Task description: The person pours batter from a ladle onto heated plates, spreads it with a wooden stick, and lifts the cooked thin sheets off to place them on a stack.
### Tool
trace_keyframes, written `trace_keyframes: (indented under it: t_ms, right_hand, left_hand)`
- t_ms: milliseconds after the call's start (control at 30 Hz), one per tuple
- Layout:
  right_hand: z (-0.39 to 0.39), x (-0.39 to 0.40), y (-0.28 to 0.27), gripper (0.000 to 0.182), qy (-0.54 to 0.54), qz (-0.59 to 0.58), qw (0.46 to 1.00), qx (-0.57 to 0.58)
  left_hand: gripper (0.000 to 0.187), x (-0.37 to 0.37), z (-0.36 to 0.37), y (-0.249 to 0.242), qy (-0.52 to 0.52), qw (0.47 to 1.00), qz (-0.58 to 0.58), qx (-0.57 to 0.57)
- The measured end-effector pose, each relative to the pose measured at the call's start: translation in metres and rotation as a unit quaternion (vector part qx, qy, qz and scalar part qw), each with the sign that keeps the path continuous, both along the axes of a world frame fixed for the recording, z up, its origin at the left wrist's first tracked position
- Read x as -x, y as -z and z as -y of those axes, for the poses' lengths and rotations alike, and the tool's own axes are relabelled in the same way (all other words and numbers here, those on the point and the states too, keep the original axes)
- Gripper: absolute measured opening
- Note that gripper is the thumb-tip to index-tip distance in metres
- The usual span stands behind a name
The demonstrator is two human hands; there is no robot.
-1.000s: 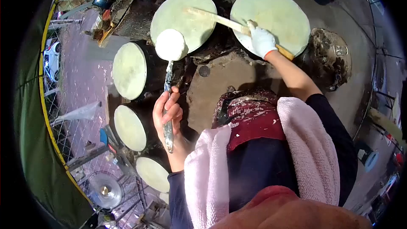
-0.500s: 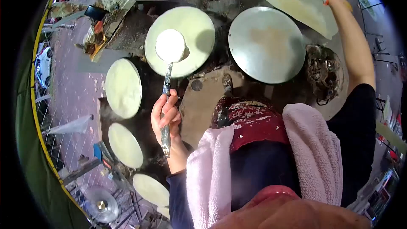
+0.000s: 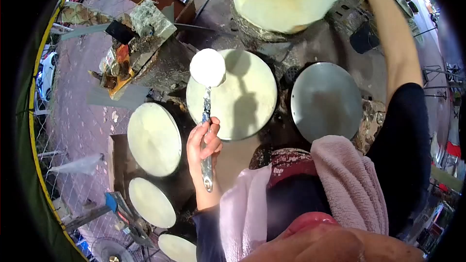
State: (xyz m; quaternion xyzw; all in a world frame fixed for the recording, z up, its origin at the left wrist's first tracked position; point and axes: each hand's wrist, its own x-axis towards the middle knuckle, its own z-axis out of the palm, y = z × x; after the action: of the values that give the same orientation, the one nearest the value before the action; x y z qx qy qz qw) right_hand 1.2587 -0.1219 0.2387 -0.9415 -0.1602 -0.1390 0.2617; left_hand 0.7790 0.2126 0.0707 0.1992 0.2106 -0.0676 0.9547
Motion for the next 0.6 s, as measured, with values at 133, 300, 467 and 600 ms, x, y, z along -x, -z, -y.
trace_keyframes:
  t_ms: [133,300,467,600]
  right_hand:
    - [0.085,-0.078,0.187,0.034,0.086,-0.127,0.972,-0.178]
    - [0.099,-0.050,0.370,0.035,0.224,-0.179,0.929,-0.235]
    - [0.061,-0.039,0.393,0.031,0.302,-0.132,0.861,-0.388]
    - [0.028,-0.010,0.348,0.037,0.279,-0.131,0.892,-0.330]
  left_hand:
    - [0.024,-0.014,-0.021,-0.001,0.015,0.998,-0.014,-0.057]
    - [0.022,-0.037,-0.031,-0.004,0.013,0.996,-0.037,-0.083]
    - [0.022,-0.051,-0.031,0.002,0.035,0.997,0.004,-0.062]
    - [0.023,-0.061,-0.013,-0.002,0.047,0.996,0.015,-0.072]
